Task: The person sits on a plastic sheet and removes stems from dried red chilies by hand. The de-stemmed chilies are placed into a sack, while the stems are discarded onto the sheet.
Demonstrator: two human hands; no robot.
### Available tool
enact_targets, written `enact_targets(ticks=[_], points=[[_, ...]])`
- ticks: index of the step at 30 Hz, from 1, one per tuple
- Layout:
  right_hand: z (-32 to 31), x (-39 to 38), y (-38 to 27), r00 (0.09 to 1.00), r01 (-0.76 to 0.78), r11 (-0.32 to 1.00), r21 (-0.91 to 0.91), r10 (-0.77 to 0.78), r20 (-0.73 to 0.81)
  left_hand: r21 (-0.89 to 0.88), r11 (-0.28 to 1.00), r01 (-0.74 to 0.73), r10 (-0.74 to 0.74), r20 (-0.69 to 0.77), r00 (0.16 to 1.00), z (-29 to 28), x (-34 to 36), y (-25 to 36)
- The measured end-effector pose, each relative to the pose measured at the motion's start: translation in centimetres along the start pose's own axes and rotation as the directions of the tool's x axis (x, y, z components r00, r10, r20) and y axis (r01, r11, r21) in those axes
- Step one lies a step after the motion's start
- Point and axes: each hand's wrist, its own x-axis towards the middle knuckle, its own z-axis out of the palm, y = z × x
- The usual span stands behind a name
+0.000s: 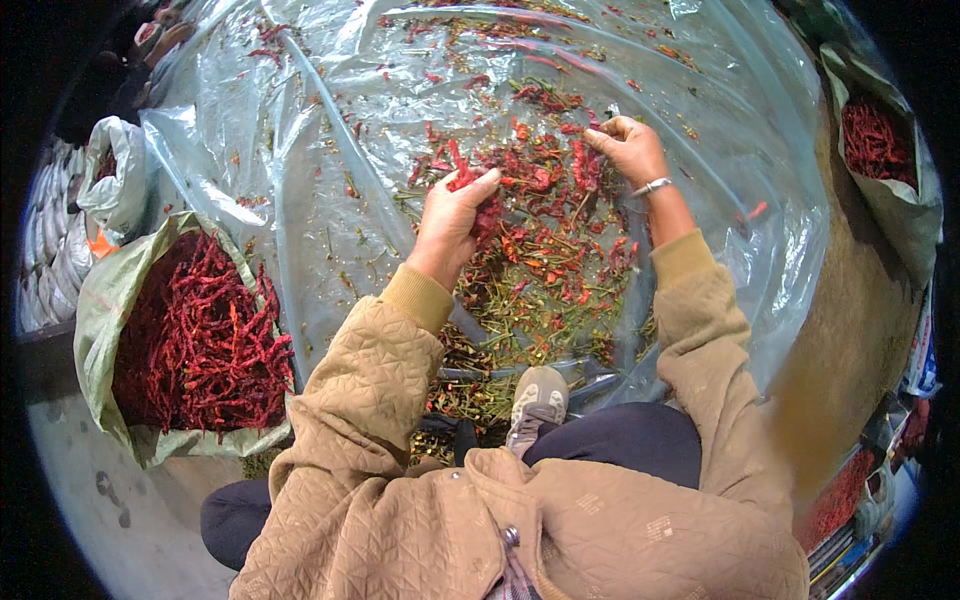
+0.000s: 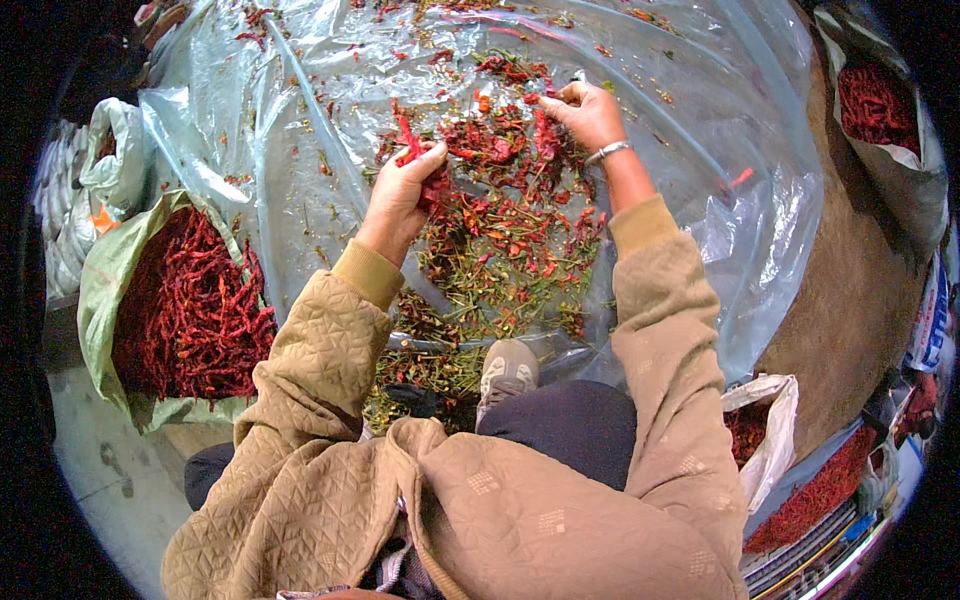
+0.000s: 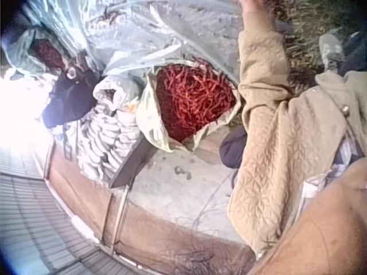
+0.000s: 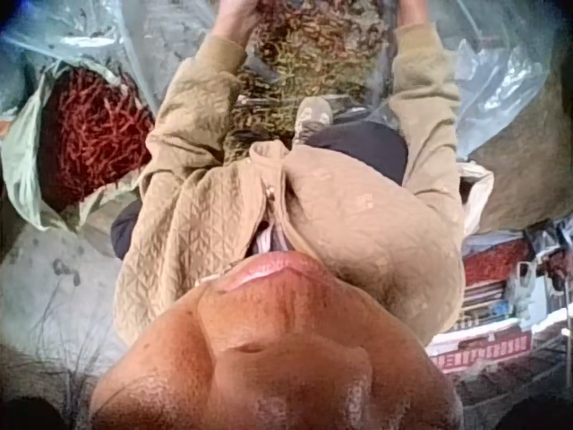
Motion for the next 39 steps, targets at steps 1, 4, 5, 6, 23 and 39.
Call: enact_targets(ticks=[1,4,5,6,23,39], points=[[-0.5,-1.2,-1.1,0.997,-0.068,0.973,0.219,0.057,0.056,0.025,1.0,-0.005,0.005,-0.002,1.0,0.8,0.2,-0.5],[-0.5,-4.0,-4.0,0.997,0.07,0.942,0.329,-0.071,-0.008,0.109,0.99,-0.093,0.089,0.037,0.995,3.6,0.0,-0.2],[-0.8,-4.5,-4.4,0.994,0.111,0.933,0.341,-0.113,-0.013,0.131,0.984,-0.117,0.111,0.053,0.992,4.6,-0.1,0.0],[-0.7,-4.7,-4.9,0.998,0.007,0.857,0.515,-0.039,0.05,0.129,0.984,-0.123,0.113,0.085,0.99,5.3,-0.3,0.4],[2.6,-9.1,-9.9,0.96,-0.014,0.885,0.465,-0.118,0.254,0.358,0.878,-0.318,0.335,0.015,0.942,5.3,-3.8,2.1],[1.8,-8.6,-30.9,0.706,0.659,0.73,-0.179,-0.52,0.481,0.119,0.762,-0.636,0.572,0.336,0.748,0.5,-11.7,15.4]])
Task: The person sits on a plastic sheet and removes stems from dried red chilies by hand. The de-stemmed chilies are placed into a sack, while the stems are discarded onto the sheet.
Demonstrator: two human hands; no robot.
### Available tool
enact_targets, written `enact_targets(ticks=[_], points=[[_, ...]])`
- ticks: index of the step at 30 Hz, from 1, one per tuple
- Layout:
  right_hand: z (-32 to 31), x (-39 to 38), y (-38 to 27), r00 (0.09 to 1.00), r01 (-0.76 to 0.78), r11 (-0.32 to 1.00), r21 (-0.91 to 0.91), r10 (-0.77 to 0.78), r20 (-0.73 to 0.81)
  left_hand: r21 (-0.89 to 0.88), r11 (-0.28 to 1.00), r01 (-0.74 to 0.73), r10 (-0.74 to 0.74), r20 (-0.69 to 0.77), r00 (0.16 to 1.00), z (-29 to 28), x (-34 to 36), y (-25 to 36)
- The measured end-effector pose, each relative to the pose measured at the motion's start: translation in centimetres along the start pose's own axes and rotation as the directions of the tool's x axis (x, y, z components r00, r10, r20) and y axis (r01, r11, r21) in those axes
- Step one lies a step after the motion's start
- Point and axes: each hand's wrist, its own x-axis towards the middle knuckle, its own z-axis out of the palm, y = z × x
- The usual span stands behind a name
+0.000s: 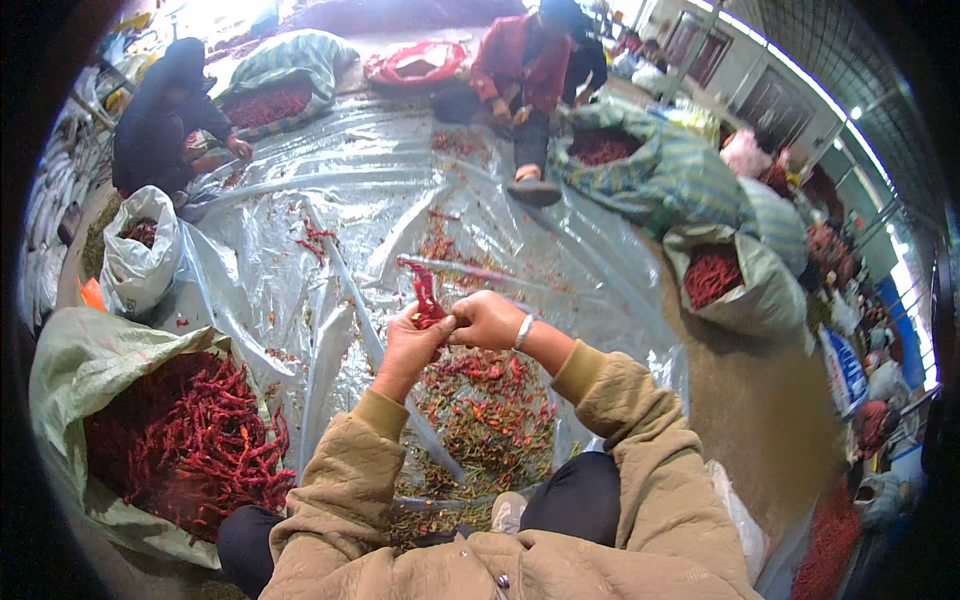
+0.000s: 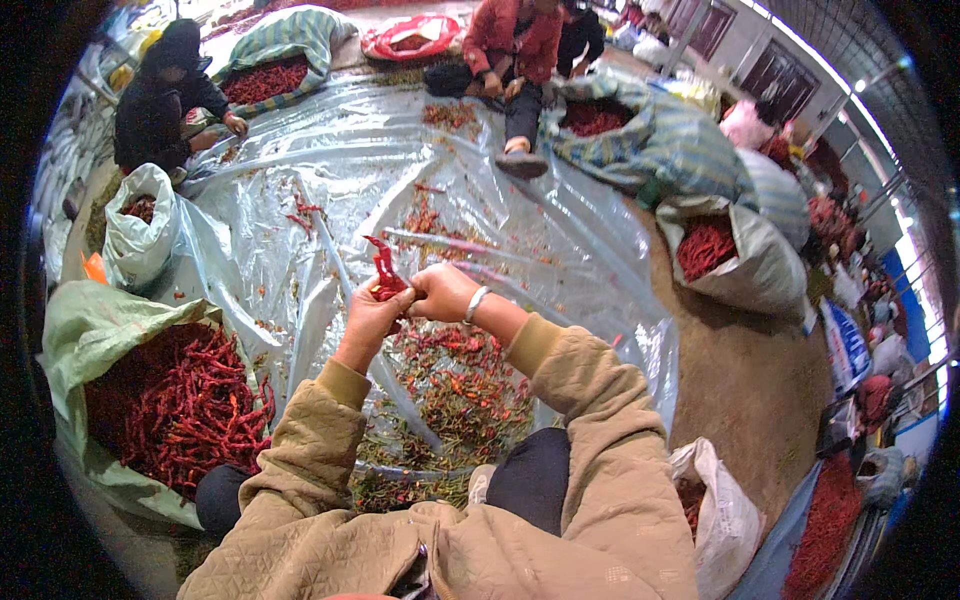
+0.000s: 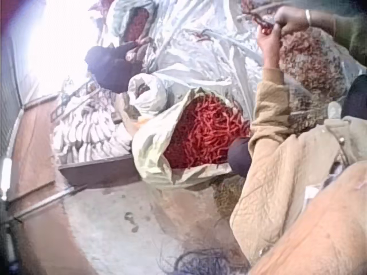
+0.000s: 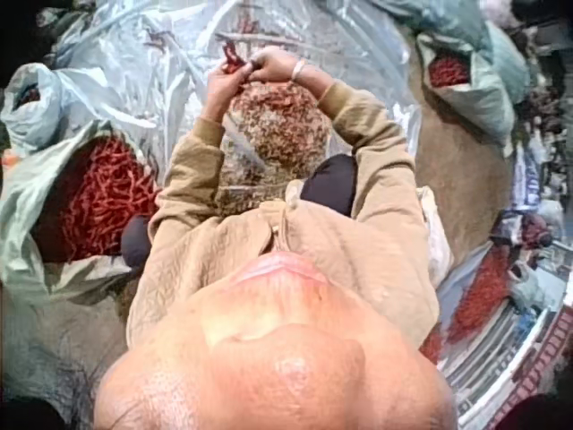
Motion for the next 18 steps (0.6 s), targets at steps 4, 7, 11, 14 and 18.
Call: enact_targets(ticks=[4,7,11,14,18], points=[[-0.3,3.7,-5.6,0.994,-0.028,1.0,0.013,0.026,0.103,-0.238,0.97,0.046,-0.034,0.056,0.998,-3.9,-1.4,5.2],[-0.2,5.3,-8.5,0.991,-0.032,0.999,0.01,0.031,0.134,-0.366,0.93,0.026,0.0,0.069,0.998,-6.2,-1.7,6.3],[0.4,5.4,-10.0,0.962,-0.176,0.941,0.29,0.103,0.252,-0.542,0.841,-0.011,0.023,0.015,1.0,-7.1,-1.8,5.7],[-0.9,2.9,-8.5,0.934,-0.239,0.933,0.271,0.144,0.328,-0.512,0.859,0.019,-0.021,0.001,1.0,-8.0,-0.9,3.3],[-3.6,-1.7,0.4,0.872,-0.381,0.924,-0.026,0.369,0.323,-0.19,0.977,0.097,-0.117,-0.096,0.988,-9.1,-1.9,2.2]])
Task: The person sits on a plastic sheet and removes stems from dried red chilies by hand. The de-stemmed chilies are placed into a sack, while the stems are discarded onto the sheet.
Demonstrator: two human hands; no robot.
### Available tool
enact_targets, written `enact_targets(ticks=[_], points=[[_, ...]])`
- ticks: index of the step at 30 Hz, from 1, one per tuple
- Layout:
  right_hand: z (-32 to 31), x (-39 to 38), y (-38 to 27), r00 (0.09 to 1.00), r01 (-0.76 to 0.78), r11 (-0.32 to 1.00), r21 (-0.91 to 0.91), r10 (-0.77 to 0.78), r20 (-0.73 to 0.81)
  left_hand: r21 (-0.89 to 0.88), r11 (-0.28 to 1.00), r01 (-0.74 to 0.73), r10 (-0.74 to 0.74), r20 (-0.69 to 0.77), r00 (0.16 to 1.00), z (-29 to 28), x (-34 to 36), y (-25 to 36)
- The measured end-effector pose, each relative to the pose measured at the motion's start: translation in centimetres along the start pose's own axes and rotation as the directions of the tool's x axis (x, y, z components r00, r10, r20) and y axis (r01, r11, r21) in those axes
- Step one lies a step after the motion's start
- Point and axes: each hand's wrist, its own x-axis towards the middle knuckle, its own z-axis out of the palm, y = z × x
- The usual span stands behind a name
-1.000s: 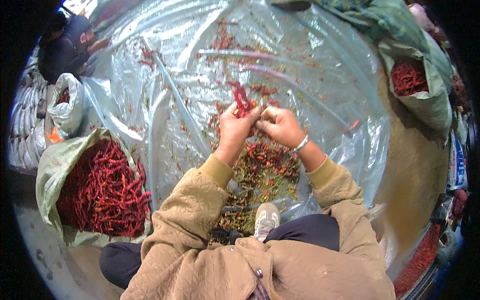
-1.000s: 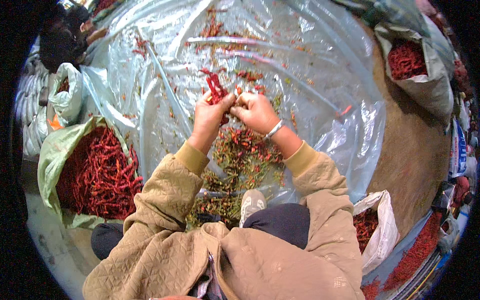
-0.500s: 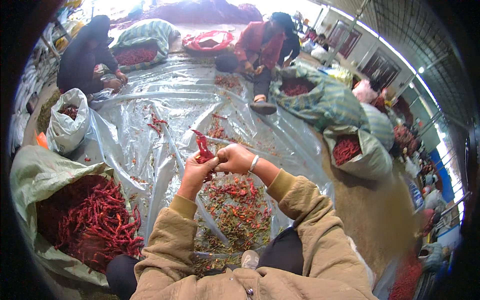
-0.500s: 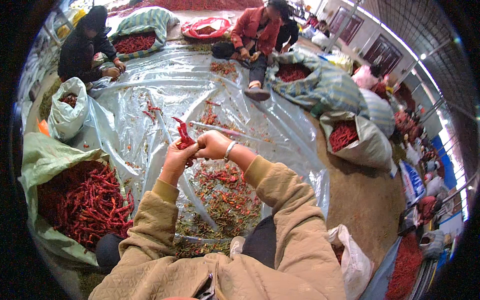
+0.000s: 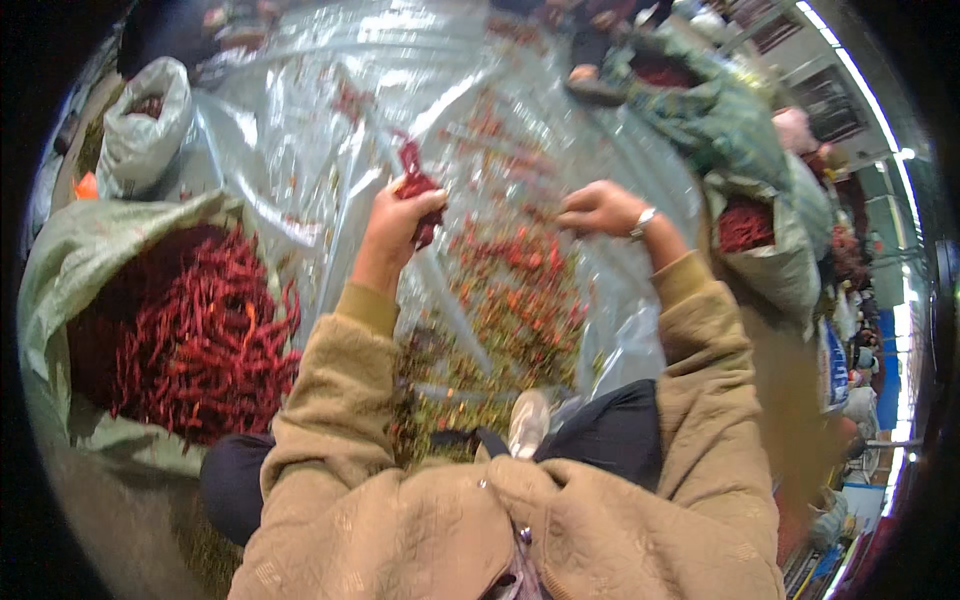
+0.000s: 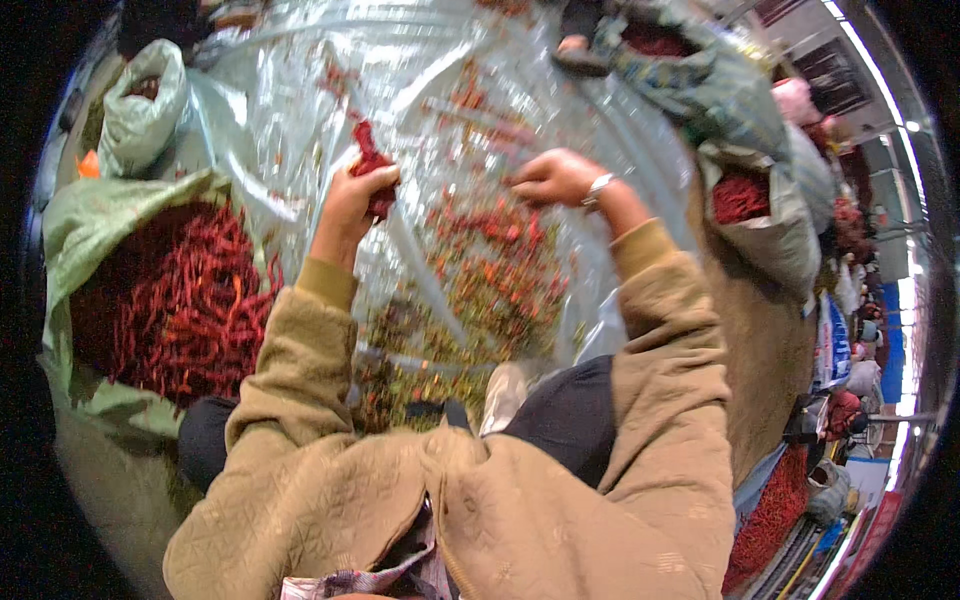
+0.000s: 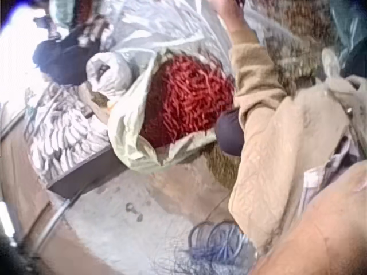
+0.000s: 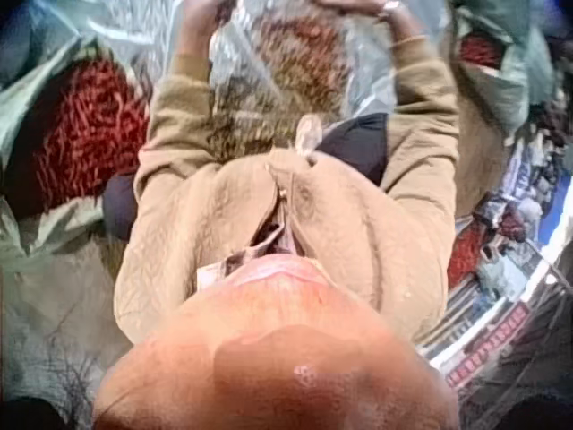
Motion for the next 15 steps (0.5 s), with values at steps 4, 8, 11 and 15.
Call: enact_targets(ticks=[4,8,11,15], points=[[1.0,-2.6,18.5,0.975,-0.208,0.788,-0.579,0.119,-0.188,0.535,0.81,0.242,-0.301,0.023,0.953,-1.9,-2.2,-3.1],[6.8,-3.5,28.7,0.942,-0.333,0.845,-0.418,0.281,-0.184,0.87,0.491,0.043,-0.344,0.148,0.927,-10.4,-5.3,-2.9],[8.4,-2.7,33.2,0.951,-0.302,0.908,-0.291,0.267,-0.154,0.997,-0.027,-0.077,-0.32,0.064,0.945,-17.0,-7.9,2.2],[9.2,0.1,34.3,0.982,-0.167,0.968,-0.188,0.147,-0.115,0.925,-0.316,0.209,-0.077,-0.245,0.967,-24.2,-11.4,12.9]])
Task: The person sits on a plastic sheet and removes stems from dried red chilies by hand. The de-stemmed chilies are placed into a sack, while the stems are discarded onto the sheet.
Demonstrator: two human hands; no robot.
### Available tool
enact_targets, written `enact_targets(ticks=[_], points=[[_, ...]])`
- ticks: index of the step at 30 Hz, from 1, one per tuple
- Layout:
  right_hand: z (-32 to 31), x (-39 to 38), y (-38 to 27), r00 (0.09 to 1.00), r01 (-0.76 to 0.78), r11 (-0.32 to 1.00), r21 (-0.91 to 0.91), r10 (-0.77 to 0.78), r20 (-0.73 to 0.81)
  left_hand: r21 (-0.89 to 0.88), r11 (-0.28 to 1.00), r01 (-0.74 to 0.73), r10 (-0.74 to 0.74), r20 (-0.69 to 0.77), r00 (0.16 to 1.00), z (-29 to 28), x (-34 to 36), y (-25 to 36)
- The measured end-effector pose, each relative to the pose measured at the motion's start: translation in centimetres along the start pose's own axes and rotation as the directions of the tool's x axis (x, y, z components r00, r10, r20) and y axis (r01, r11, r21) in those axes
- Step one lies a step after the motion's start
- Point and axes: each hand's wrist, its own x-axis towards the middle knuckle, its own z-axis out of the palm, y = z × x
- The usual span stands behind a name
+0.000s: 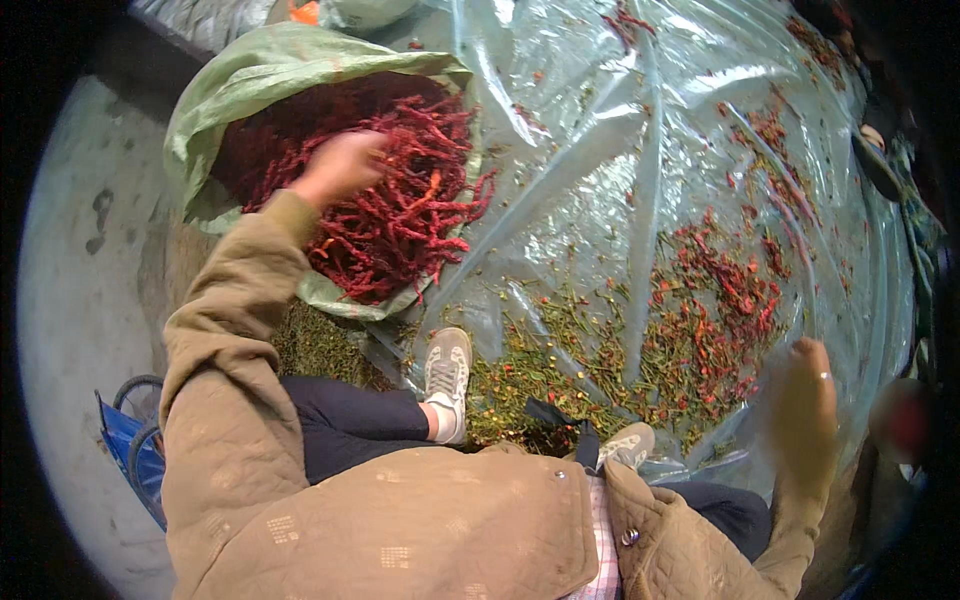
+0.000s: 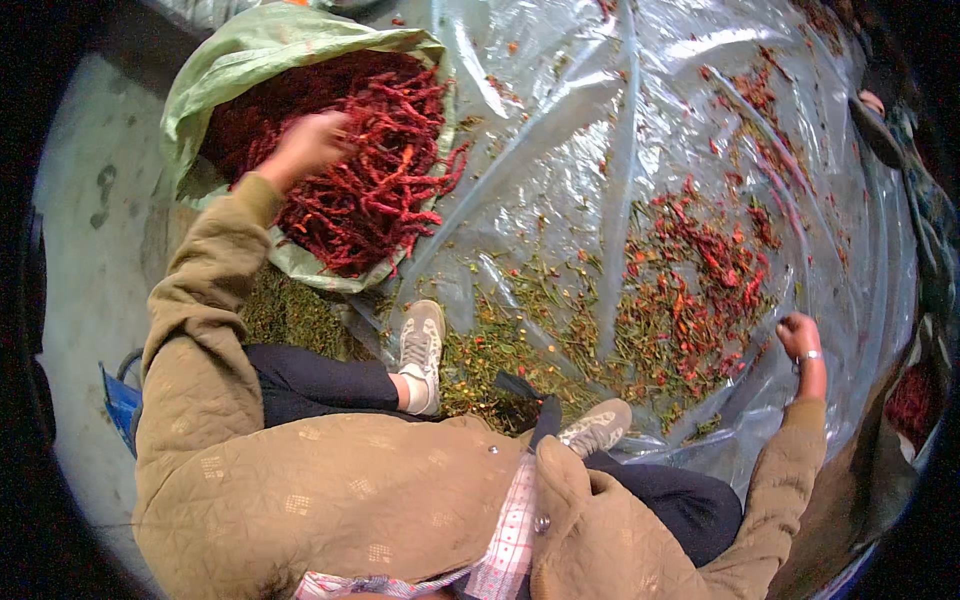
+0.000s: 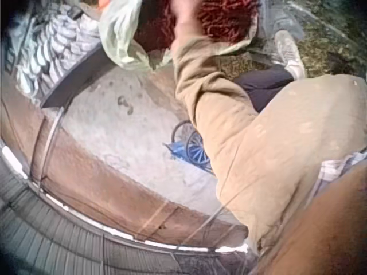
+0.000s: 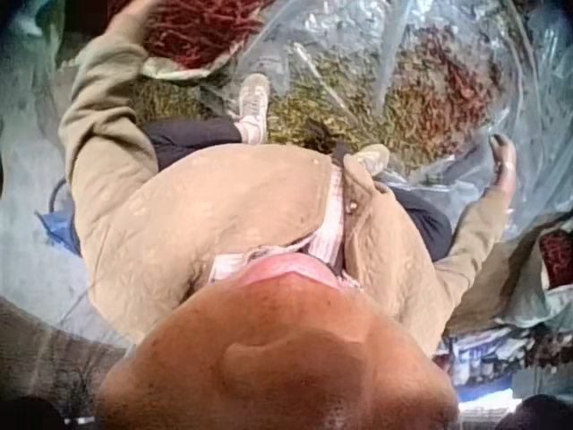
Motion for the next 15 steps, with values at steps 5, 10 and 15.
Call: enact_targets(ticks=[5,10,15], points=[[-4.1,2.4,-4.2,0.961,0.272,0.94,-0.204,-0.278,0.003,0.401,0.788,0.467,-0.438,-0.166,0.883,-4.3,-4.5,-18.5],[-4.1,-2.8,-2.8,0.996,-0.075,0.996,-0.049,0.073,-0.046,0.335,0.809,0.484,-0.306,-0.462,0.832,-6.7,-5.6,-27.7],[-2.2,-5.0,-1.4,0.977,-0.184,0.978,0.102,0.194,-0.093,0.362,0.748,0.556,-0.35,-0.497,0.794,-3.9,-2.9,-28.8]])
